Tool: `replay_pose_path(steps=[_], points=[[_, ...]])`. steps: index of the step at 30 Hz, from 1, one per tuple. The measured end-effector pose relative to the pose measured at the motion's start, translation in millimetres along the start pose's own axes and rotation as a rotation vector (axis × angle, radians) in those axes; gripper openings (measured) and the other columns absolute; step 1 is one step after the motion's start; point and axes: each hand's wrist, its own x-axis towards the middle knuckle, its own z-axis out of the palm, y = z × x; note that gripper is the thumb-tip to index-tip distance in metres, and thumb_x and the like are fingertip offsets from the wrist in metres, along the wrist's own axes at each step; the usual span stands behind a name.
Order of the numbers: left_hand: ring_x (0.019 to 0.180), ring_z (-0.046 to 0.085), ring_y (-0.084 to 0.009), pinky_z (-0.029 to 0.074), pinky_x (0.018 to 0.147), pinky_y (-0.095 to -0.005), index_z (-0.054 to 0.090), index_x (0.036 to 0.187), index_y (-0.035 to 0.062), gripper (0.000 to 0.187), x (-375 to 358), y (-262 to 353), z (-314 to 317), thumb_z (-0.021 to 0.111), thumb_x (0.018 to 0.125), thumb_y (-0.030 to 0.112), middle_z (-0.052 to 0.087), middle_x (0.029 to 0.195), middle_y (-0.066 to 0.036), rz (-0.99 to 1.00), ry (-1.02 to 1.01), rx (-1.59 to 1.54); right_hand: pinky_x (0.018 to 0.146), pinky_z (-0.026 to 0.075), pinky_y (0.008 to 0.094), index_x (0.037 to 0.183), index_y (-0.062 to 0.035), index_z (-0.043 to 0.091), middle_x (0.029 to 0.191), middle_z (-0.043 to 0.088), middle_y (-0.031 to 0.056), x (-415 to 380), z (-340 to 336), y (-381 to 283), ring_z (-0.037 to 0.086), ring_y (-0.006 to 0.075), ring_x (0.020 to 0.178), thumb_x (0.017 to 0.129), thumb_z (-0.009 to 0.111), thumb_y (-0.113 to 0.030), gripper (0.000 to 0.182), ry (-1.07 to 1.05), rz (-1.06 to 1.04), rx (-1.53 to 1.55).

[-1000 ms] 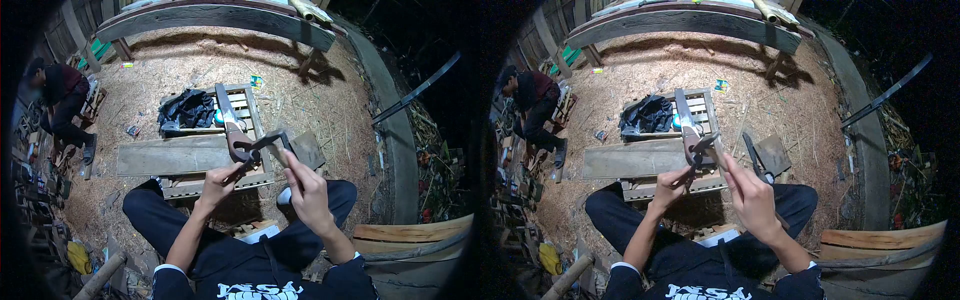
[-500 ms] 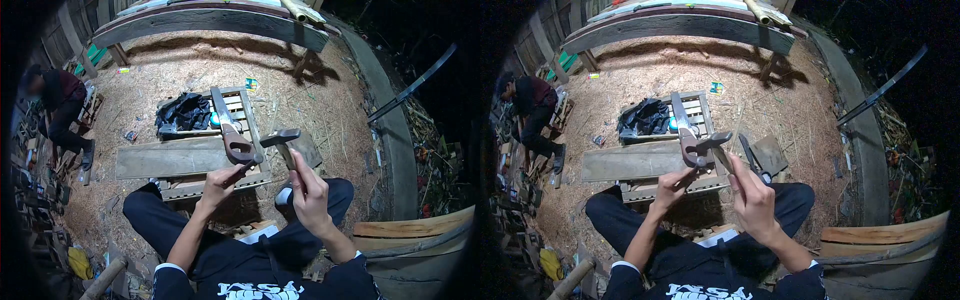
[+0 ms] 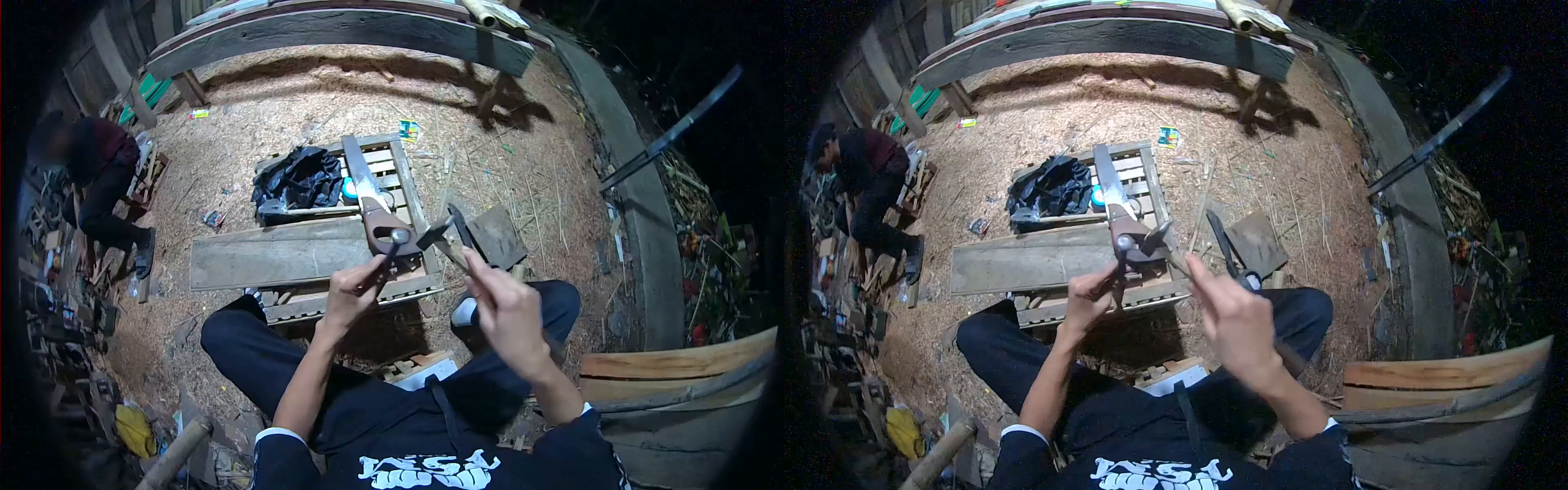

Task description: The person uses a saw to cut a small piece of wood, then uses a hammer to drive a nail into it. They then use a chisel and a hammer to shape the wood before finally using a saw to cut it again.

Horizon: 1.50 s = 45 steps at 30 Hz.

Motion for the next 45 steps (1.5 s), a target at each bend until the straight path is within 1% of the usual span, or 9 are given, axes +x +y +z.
replay_pose_path(steps=[3, 10, 14, 17, 22, 27, 29, 42, 45], points=[[0.095, 0.078, -0.0285, 0.060, 0.079, -0.0342, 0.071, 0.126, 0.0021, 0.046, -4.2, -15.4, 4.9, 0.075, 0.081, -0.003, 0.077, 0.108, -0.020, 0.130, 0.059, -0.020, 0.077, 0.057, 0.0406, 0.147, -0.0104, 0.058, 0.112, 0.073, 0.0221, 1.9, 9.3, -4.0, 0.075, 0.0357, 0.095, 0.101, 0.064, -0.010, 0.046, 0.292, 0.052, 0.252], [0.089, 0.078, -0.0250, 0.060, 0.076, -0.0325, 0.072, 0.127, 0.0024, 0.045, -3.9, -13.3, 5.1, 0.074, 0.082, -0.004, 0.078, 0.105, -0.019, 0.231, 0.089, 0.038, 0.104, 0.050, 0.0408, 0.149, -0.0020, 0.052, 0.137, 0.062, 0.0299, 18.5, 67.7, 18.8, 0.064, 0.0363, 0.127, 0.101, 0.058, -0.013, 0.050, 0.093, 0.240, 0.564], [0.077, 0.070, -0.0088, 0.054, 0.066, -0.0263, 0.072, 0.128, 0.0027, 0.045, -3.0, -21.1, 2.9, 0.074, 0.084, -0.004, 0.079, 0.095, -0.015, 0.117, 0.075, -0.060, 0.109, 0.046, 0.0413, 0.150, 0.0005, 0.049, 0.137, 0.062, 0.0293, 52.4, 108.4, 25.6, 0.062, 0.0397, 0.128, 0.094, 0.057, -0.005, 0.057, -0.067, 0.363, 0.606], [0.092, 0.079, -0.0202, 0.061, 0.080, -0.0302, 0.072, 0.128, 0.0061, 0.048, -4.3, -24.6, -0.4, 0.065, 0.084, -0.010, 0.080, 0.105, -0.013, 0.055, 0.039, -0.120, 0.108, 0.047, 0.0427, 0.152, -0.0020, 0.047, 0.133, 0.064, 0.0289, 74.3, 160.5, 45.7, 0.062, 0.0413, 0.126, 0.091, 0.055, 0.000, 0.062, 0.090, 0.064, 0.572], [0.094, 0.078, -0.0204, 0.061, 0.082, -0.0306, 0.074, 0.126, 0.0062, 0.044, -3.1, -23.8, -4.9, 0.068, 0.085, -0.009, 0.079, 0.109, -0.010, 0.114, 0.025, -0.044, 0.096, 0.050, 0.0481, 0.153, -0.0078, 0.048, 0.112, 0.067, 0.0285, 101.8, 197.8, 55.4, 0.065, 0.0456, 0.106, 0.085, 0.061, 0.008, 0.071, 0.003, 0.061, 0.538], [0.094, 0.078, -0.0217, 0.060, 0.082, -0.0316, 0.076, 0.120, 0.0051, 0.036, -2.5, -26.5, -8.4, 0.075, 0.085, -0.004, 0.080, 0.106, -0.011, 0.127, 0.052, -0.056, 0.098, 0.050, 0.0467, 0.147, -0.0048, 0.055, 0.112, 0.067, 0.0255, 105.6, 213.5, 62.5, 0.064, 0.0437, 0.105, 0.085, 0.062, 0.007, 0.063, -0.041, 0.043, 0.454], [0.101, 0.076, -0.0311, 0.059, 0.087, -0.0372, 0.074, 0.120, 0.0017, 0.040, -2.9, -30.1, -13.4, 0.078, 0.081, -0.002, 0.077, 0.111, -0.019, 0.147, 0.023, 0.012, 0.103, 0.048, 0.0454, 0.142, -0.0040, 0.059, 0.120, 0.065, 0.0238, 102.0, 221.1, 67.7, 0.061, 0.0414, 0.113, 0.087, 0.065, 0.002, 0.056, 0.062, -0.093, 0.376], [0.096, 0.076, -0.0310, 0.059, 0.083, -0.0376, 0.074, 0.118, -0.0010, 0.036, 1.0, -24.1, -13.0, 0.077, 0.083, -0.003, 0.077, 0.108, -0.018, 0.197, 0.020, -0.016, 0.108, 0.046, 0.0414, 0.138, 0.0008, 0.061, 0.129, 0.065, 0.0213, 87.2, 176.1, 56.1, 0.062, 0.0352, 0.121, 0.100, 0.062, -0.014, 0.041, -0.058, -0.040, 0.521], [0.093, 0.075, -0.0308, 0.058, 0.080, -0.0371, 0.074, 0.119, -0.0009, 0.036, 2.1, -18.4, -11.7, 0.077, 0.082, -0.003, 0.077, 0.105, -0.018, 0.176, 0.032, -0.015, 0.105, 0.048, 0.0356, 0.148, -0.0016, 0.052, 0.129, 0.067, 0.0156, 90.7, 136.2, 28.2, 0.063, 0.0198, 0.117, 0.112, 0.040, -0.047, 0.060, -0.197, 0.126, 1.379]])
